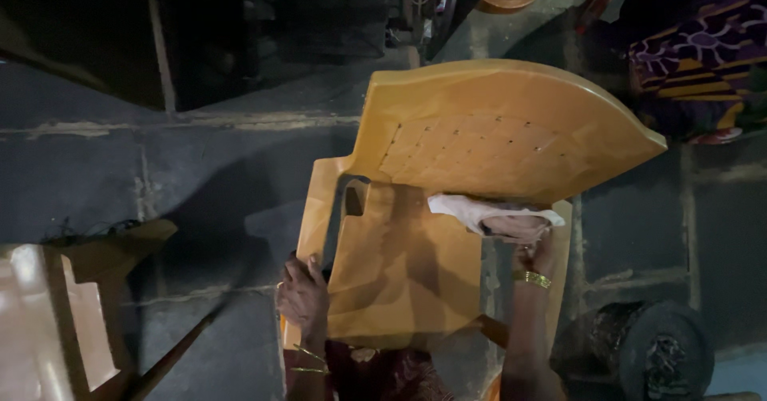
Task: The person wipes a beige plastic chair with a white cloth, cleaning the seat, backrest, and armrests. The person then moves to a second identical chair and repeats the wiping process on its surfaces.
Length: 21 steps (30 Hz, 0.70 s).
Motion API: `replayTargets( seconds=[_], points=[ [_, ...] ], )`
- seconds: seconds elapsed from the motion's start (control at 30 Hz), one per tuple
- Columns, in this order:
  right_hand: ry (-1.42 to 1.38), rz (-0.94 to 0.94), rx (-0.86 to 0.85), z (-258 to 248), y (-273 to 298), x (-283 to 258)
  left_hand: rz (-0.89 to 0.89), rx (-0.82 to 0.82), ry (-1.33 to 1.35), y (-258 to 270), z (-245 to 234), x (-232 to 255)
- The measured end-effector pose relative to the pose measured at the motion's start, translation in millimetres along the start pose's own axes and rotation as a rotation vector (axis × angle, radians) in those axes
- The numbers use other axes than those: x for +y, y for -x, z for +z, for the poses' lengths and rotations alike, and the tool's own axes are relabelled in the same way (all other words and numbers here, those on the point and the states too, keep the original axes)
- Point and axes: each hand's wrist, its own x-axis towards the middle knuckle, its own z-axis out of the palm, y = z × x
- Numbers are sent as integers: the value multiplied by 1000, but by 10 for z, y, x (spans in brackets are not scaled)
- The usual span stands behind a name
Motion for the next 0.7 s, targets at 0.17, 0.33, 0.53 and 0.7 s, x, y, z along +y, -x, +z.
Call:
replayTargets(
  seconds=[0.17,0.33,0.53,0.7],
  points=[
    [389,-81,58,-94,53,396,6,2,124,4,-111,56],
    [1018,-231,-29,-279,-46,1043,8,36,51,6,-130,92],
    [1468,-373,-324,-276,-172,1886,-21,15,121,9,-97,90],
    [1469,-469,-255,157,-111,2452,-62,-26,64,-13,-16,48]
  ],
)
